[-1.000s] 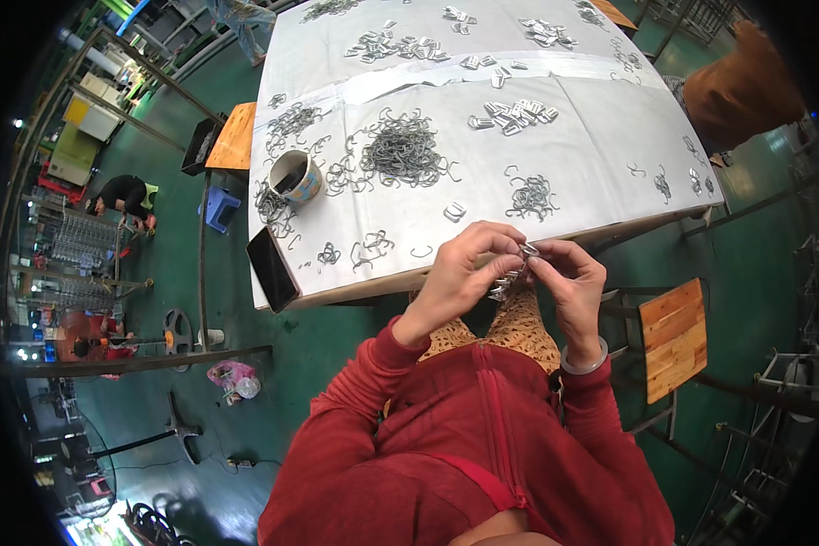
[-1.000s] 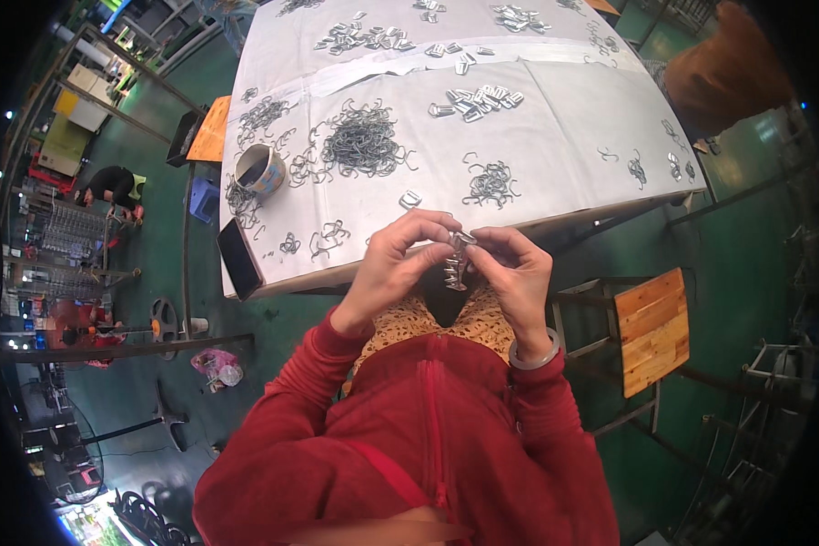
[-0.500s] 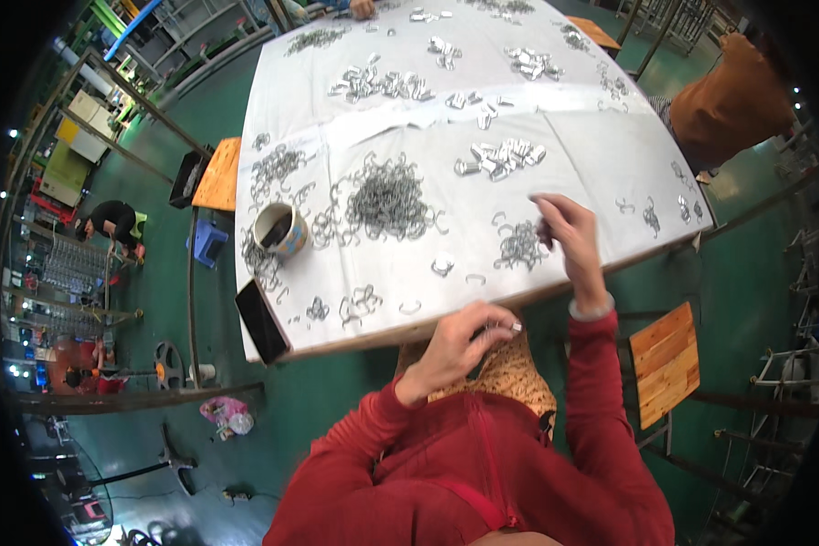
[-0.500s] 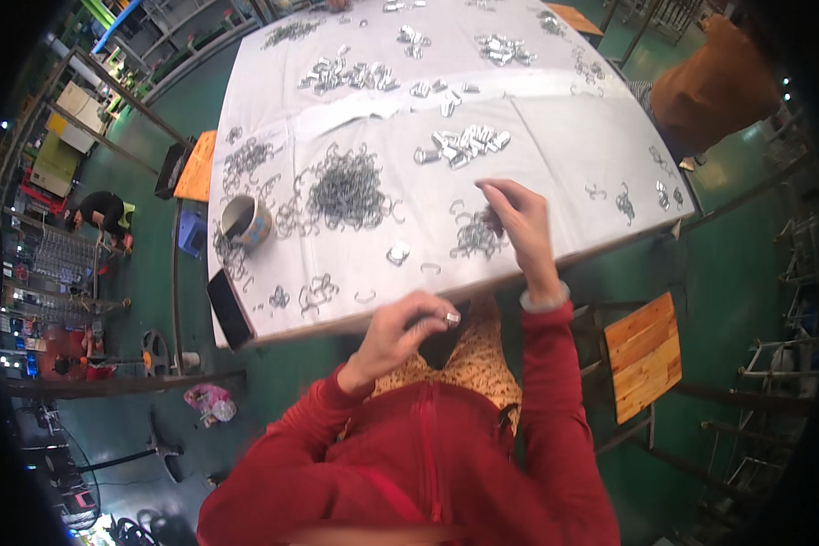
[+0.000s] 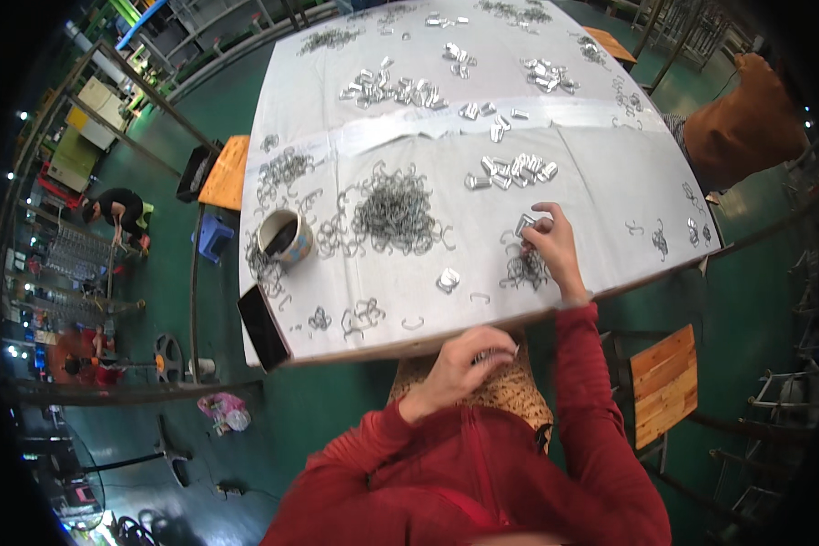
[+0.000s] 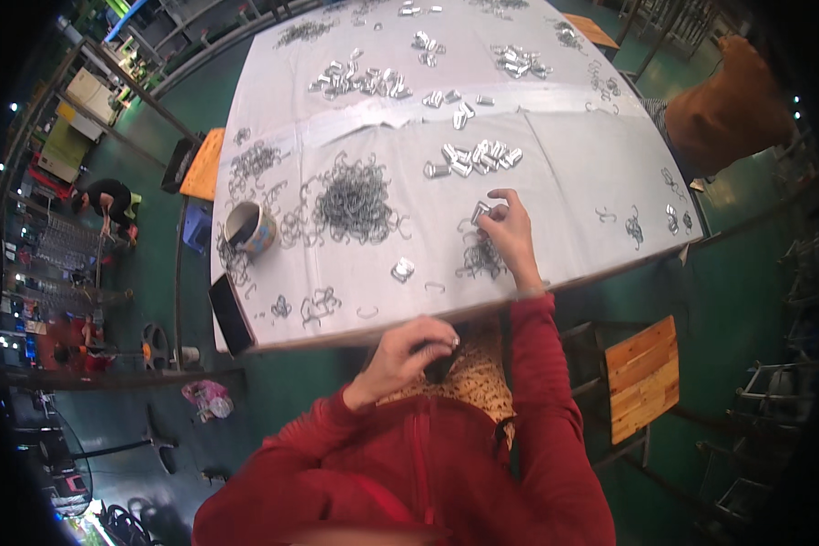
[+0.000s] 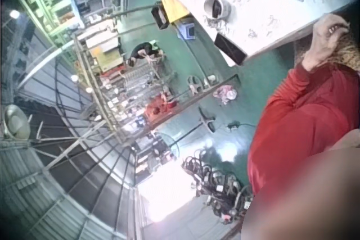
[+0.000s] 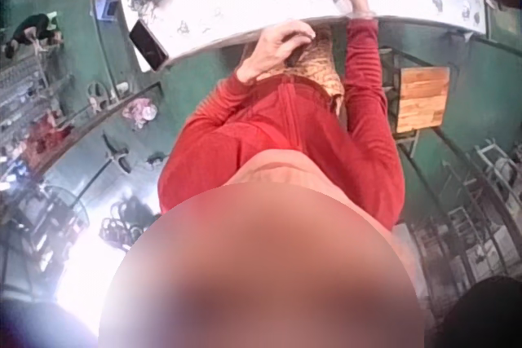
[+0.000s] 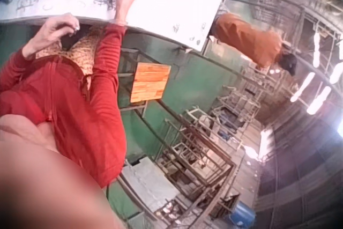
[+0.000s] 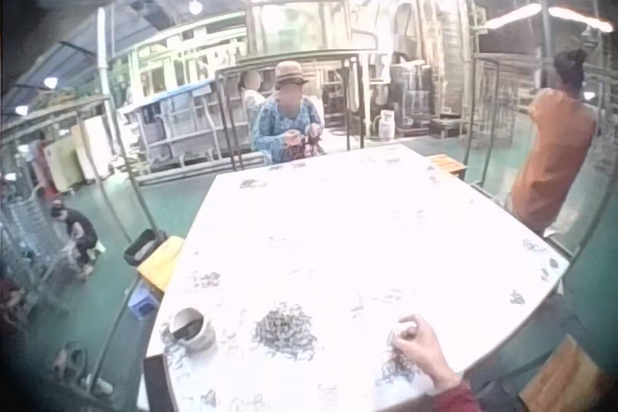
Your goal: The person repeatedly picks small metal hooks and cylindrical metal pieces from a table, inserts the hooks into the cylinders, and places the assembled units into a growing pile. The person also occasionally gathers loose hooks and moves them aside.
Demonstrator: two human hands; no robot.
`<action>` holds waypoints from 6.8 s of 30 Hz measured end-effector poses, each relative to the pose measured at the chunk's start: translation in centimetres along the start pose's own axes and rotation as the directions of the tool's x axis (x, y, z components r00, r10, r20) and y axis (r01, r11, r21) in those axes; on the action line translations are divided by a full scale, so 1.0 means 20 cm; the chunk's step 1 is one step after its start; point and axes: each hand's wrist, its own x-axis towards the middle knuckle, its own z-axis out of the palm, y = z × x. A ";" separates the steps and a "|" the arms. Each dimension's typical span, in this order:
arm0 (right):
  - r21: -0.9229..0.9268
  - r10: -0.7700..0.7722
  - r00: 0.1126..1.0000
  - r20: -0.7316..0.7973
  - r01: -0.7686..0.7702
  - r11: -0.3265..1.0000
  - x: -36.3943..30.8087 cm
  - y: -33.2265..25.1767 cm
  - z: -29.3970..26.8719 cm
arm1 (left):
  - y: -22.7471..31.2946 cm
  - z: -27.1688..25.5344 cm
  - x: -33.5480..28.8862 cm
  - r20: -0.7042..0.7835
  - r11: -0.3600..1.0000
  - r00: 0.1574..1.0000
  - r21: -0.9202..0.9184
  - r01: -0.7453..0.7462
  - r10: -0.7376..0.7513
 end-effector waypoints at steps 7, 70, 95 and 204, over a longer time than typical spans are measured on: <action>0.158 -0.108 0.992 0.065 0.096 0.983 -0.78 -0.41 -0.06 | 0.06 0.04 0.09 -0.041 0.991 0.991 0.009 0.130 -0.130; 0.266 0.002 0.996 0.088 -0.026 0.964 -1.00 -0.31 -0.11 | -0.41 -0.55 0.45 -0.358 0.562 0.934 0.771 0.300 -0.007; 0.268 -0.129 0.992 0.004 0.123 0.956 -1.11 -0.30 -0.05 | -0.10 -0.19 0.21 -0.177 0.956 0.944 -0.142 0.256 -0.279; -0.894 -0.494 0.852 0.173 0.346 0.283 3.18 -0.20 1.93 | -1.32 -0.78 0.55 -0.206 0.784 0.890 0.422 0.456 -0.407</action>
